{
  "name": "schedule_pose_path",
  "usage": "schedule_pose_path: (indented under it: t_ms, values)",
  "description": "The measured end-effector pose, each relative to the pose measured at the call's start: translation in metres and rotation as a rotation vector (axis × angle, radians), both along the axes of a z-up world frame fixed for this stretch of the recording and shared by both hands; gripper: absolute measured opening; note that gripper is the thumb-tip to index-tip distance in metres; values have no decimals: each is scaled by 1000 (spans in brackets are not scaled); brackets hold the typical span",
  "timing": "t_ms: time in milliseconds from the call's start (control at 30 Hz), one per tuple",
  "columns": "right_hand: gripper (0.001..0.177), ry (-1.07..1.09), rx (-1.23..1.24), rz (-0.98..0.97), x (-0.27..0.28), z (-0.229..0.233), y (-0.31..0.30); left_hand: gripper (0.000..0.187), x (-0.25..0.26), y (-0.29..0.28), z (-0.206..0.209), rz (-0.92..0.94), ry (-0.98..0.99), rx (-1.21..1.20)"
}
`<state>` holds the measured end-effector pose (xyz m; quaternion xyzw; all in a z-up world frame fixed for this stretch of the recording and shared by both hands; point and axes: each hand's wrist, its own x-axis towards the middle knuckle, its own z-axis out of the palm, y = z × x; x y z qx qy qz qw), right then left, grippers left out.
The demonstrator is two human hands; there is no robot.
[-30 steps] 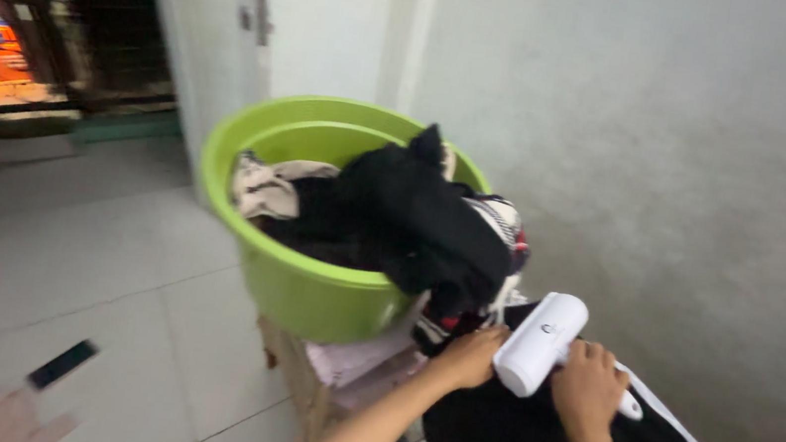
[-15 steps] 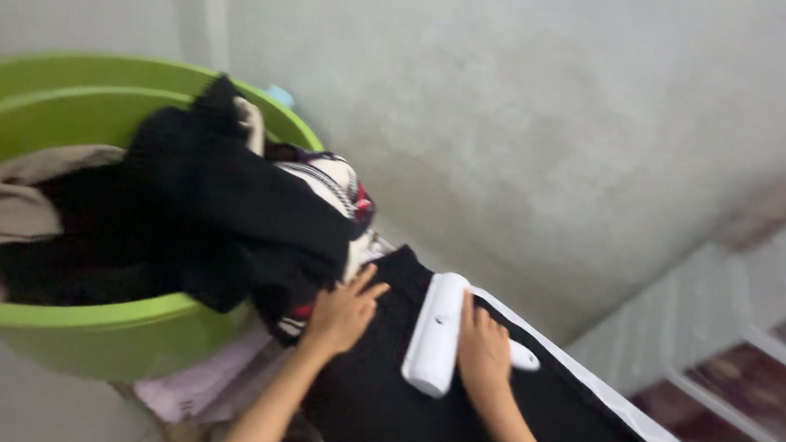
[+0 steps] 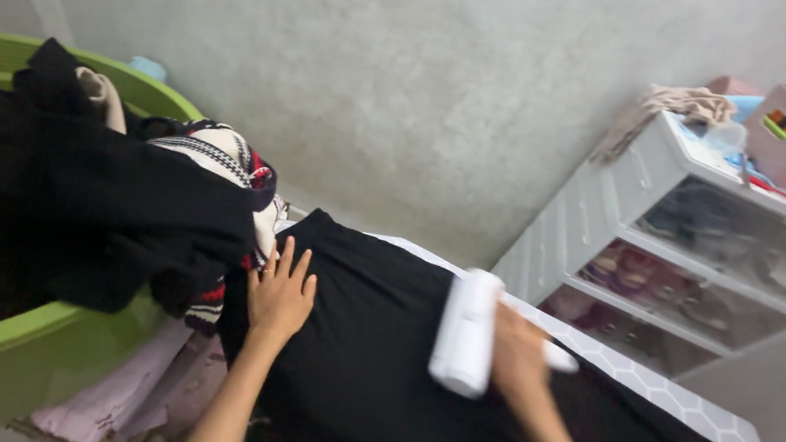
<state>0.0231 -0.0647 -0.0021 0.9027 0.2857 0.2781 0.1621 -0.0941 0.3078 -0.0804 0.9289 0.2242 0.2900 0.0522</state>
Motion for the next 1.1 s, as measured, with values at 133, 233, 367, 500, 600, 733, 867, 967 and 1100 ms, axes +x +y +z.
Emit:
schedule_pose_path:
  t_ms: [133,233,367,500,600,733,867,967,1100]
  values:
    - [61,53,81,305,-44,-3,142,48,1,10,-9,-73,12,-75]
    - [65,79,193,417,-75,-8,213,48,0,23,-11,-96,30,-13]
    - [71,173,218,395,-61,-12,191,47,2,25,-10,-114,45,-81]
    - [58,78,132,234,-28,-18,61,46,0,19,-11,-105,23,-48]
    - [59,63,222,104,-20,-14,-71,46,0,20,-12,-108,-22,-19]
    - [73,48,34,-296,-37,-4,-191,45,0,10,-13,-69,-38,16]
    - [67,-9,65,-220,-48,16,-181,55,4,-9,-7,6,65,105]
    - [63,126,229,-54,-64,27,-103,54,-1,-44,-6,50,57,230]
    - [64,201,237,311,-106,26,30,52,-24,-83,-11,-102,2,-15]
